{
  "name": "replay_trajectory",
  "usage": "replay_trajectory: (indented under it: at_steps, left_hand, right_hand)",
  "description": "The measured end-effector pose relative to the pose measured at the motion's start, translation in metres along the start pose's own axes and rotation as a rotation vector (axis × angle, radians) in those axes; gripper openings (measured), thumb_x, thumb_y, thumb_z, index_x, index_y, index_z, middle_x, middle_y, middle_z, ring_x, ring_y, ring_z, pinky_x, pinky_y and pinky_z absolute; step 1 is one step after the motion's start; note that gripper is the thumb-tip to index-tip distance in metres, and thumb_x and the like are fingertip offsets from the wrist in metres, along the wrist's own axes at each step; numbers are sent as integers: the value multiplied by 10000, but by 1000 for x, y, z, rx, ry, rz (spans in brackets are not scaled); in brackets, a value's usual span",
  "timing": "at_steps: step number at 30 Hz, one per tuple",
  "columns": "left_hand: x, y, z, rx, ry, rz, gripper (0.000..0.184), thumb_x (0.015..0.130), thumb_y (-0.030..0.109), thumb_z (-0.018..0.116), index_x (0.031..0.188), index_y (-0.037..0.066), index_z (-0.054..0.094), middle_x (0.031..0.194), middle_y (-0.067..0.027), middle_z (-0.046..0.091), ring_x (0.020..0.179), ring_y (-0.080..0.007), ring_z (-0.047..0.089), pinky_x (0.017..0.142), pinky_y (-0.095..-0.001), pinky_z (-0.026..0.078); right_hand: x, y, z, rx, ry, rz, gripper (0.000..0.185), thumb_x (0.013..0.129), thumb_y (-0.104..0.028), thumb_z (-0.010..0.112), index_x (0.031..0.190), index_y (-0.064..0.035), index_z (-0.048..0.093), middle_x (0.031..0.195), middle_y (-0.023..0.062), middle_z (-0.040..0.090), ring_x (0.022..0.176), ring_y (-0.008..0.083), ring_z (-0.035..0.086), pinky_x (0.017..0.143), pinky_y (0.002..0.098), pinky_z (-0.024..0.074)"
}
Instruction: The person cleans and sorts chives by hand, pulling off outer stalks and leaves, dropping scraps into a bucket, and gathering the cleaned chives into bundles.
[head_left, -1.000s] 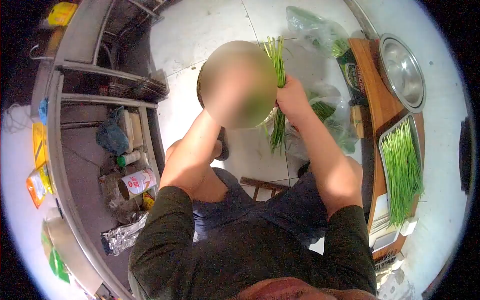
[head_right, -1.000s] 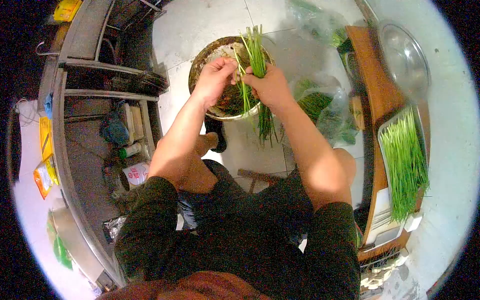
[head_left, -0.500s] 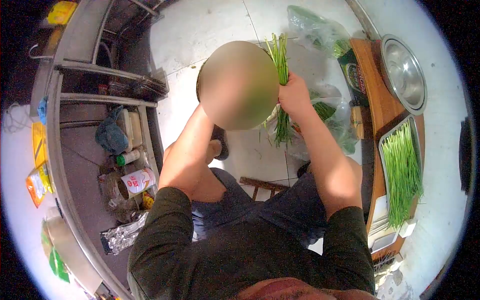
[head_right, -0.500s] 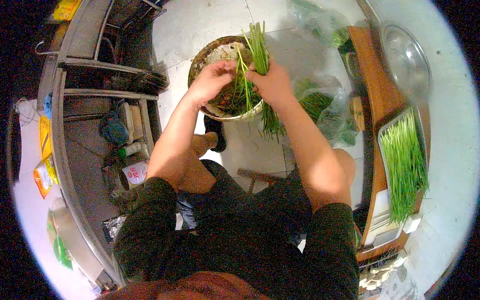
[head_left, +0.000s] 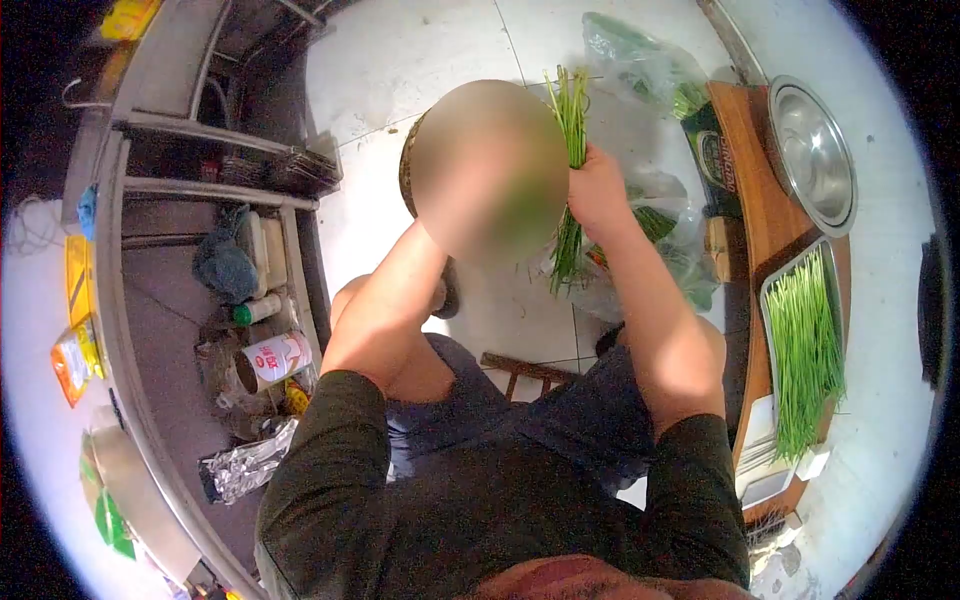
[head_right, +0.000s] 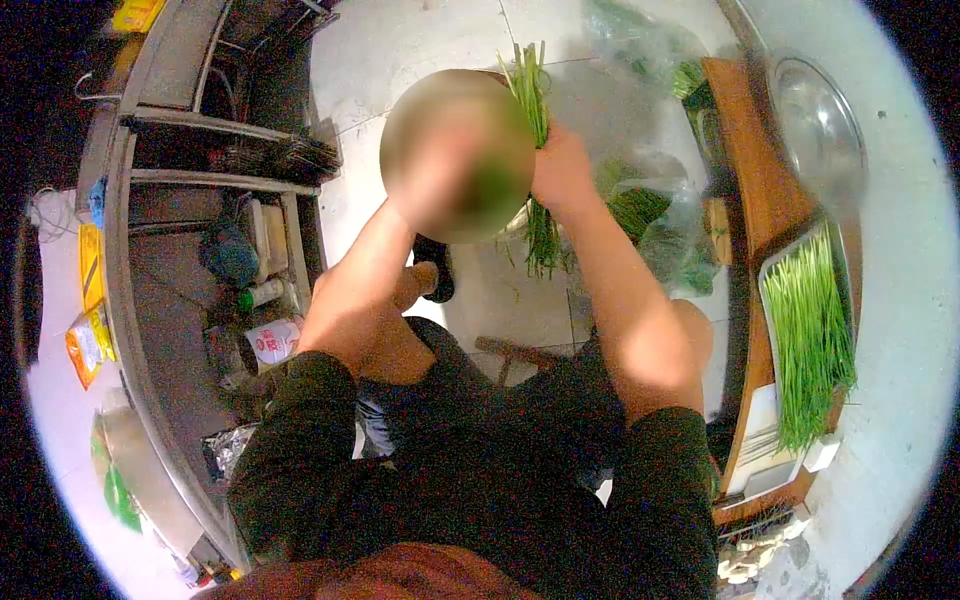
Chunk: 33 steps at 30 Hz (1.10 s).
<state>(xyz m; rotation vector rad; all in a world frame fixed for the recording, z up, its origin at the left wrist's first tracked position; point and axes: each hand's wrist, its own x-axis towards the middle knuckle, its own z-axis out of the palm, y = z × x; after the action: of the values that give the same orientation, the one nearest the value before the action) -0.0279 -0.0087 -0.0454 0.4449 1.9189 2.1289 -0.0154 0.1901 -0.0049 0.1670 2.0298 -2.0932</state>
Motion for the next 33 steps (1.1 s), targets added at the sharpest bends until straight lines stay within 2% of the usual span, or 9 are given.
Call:
replay_trajectory:
  at_steps: [1,4,7,10,13,16,20,24,33]
  left_hand:
    - [1,-4,-5,8,-43,25,430,963,227,523,1349,74,413,1323,-86,481,1189,-189,488,975,-347,442]
    - [-1,-8,-6,43,-64,36,410,968,236,512,1334,68,435,1309,-84,497,1181,-187,496,974,-342,440]
    - [-1,-3,-5,104,11,-77,419,967,237,512,1340,65,429,1315,-84,495,1182,-190,497,976,-344,440]
    - [-3,36,8,55,-75,-211,445,965,246,521,1357,65,413,1330,-88,485,1198,-193,488,989,-346,431]
    - [-7,19,1,-52,-38,-209,368,943,223,558,1270,60,510,1215,-62,560,1093,-152,537,894,-315,470]
    - [-6,1,-7,-57,-53,-214,389,947,241,554,1288,63,496,1236,-73,549,1111,-162,532,919,-321,463]
    - [-2,-7,-17,139,72,-59,422,948,257,555,1313,62,471,1268,-82,530,1133,-173,524,940,-323,453]
    - [0,12,-20,321,149,-19,429,940,238,568,1317,57,471,1278,-87,528,1155,-184,515,956,-329,444]
    - [-3,34,10,24,31,40,440,935,227,579,1324,56,466,1291,-97,522,1183,-201,503,980,-346,433]
  right_hand:
    - [0,0,0,21,-11,-8,295,792,-145,696,1031,2,607,852,32,650,698,81,567,608,252,462]
    - [1,4,1,8,-16,-29,286,799,-131,689,1036,4,605,856,33,650,699,82,567,611,253,463]
    - [0,0,0,29,-25,-12,286,805,-137,688,1039,3,602,854,32,649,700,83,567,612,252,463]
    - [-1,-3,-1,97,-19,-16,299,813,-154,691,1049,4,599,842,28,648,695,80,562,605,246,457]
    - [-4,-10,-1,115,-15,25,307,817,-172,696,1049,3,596,824,20,644,675,73,549,584,237,443]
    - [-3,-9,-2,89,-9,40,288,821,-182,697,1024,-3,599,802,11,636,648,64,533,559,231,428]
    - [4,4,-4,0,-2,-8,236,829,-182,692,973,-15,607,773,3,622,613,61,521,535,227,413]
    - [-1,1,-3,149,-12,42,199,826,-179,690,933,-27,619,730,-7,607,582,65,513,517,236,400]
    - [-6,-7,1,227,-79,148,227,817,-238,691,884,-38,608,657,-4,580,542,82,495,495,247,379]
